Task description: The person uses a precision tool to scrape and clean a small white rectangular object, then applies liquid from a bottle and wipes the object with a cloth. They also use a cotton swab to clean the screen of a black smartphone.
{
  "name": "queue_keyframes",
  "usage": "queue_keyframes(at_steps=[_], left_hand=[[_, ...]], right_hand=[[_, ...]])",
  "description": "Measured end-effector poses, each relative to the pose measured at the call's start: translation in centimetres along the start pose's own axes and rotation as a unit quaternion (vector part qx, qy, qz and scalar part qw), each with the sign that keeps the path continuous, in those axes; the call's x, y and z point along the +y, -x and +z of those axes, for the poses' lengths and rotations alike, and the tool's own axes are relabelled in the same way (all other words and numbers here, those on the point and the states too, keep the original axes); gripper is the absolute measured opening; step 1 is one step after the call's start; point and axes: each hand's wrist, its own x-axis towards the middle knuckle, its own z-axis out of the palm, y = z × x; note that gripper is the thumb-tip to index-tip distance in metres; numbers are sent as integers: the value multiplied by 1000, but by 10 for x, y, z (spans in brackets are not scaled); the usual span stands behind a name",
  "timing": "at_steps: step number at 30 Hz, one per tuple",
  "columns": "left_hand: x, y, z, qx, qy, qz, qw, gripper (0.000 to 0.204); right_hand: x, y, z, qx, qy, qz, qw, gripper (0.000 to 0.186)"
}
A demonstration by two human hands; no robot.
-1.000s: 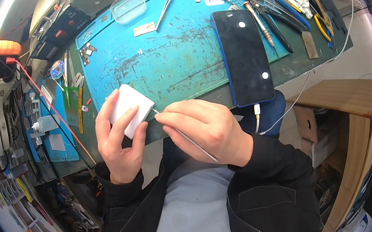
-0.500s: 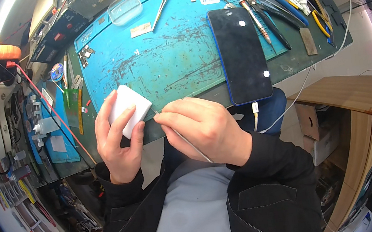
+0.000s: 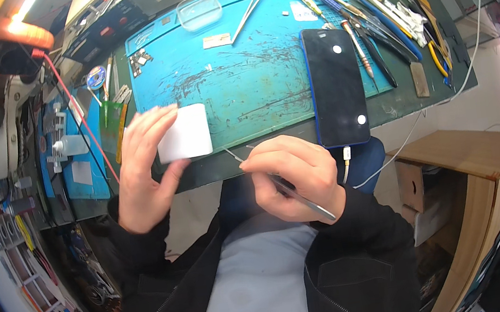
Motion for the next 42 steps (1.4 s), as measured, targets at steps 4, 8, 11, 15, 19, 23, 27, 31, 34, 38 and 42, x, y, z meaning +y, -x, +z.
queue_keyframes(at_steps=[4, 8, 11, 15, 19, 23, 27, 31, 34, 38, 42], left_hand=[[-15, -10, -7, -49, 37, 54, 997, 61], [-13, 2, 0, 49, -4, 2, 999, 59], [-6, 10, 20, 105, -57, -74, 990, 78], [0, 14, 38, 134, -65, -73, 986, 71], [-5, 11, 39, 131, -4, -63, 989, 63], [-10, 11, 37, 110, 45, -51, 992, 62], [-10, 10, 33, 98, 57, -41, 993, 62], [-11, 9, 30, 96, 68, -35, 992, 60], [-10, 10, 27, 94, 73, -36, 992, 61], [-12, 10, 31, 99, 76, -31, 992, 62], [-12, 10, 31, 100, 81, -33, 991, 63]], right_hand=[[-2, -5, 2, -31, -32, 5, 999, 26], [3, -3, 1, -66, -21, -4, 998, 29], [-2, -12, 5, -69, -27, -8, 997, 30], [6, -17, 7, -97, 10, -48, 994, 33], [9, -19, 7, -124, 28, -56, 990, 34], [9, -21, 7, -144, 41, -61, 987, 36], [7, -23, 8, -151, 37, -55, 986, 36], [7, -24, 9, -157, 41, -54, 985, 36], [7, -25, 9, -159, 37, -59, 985, 36], [9, -24, 9, -161, 39, -61, 984, 37], [10, -24, 9, -162, 40, -62, 984, 37]])
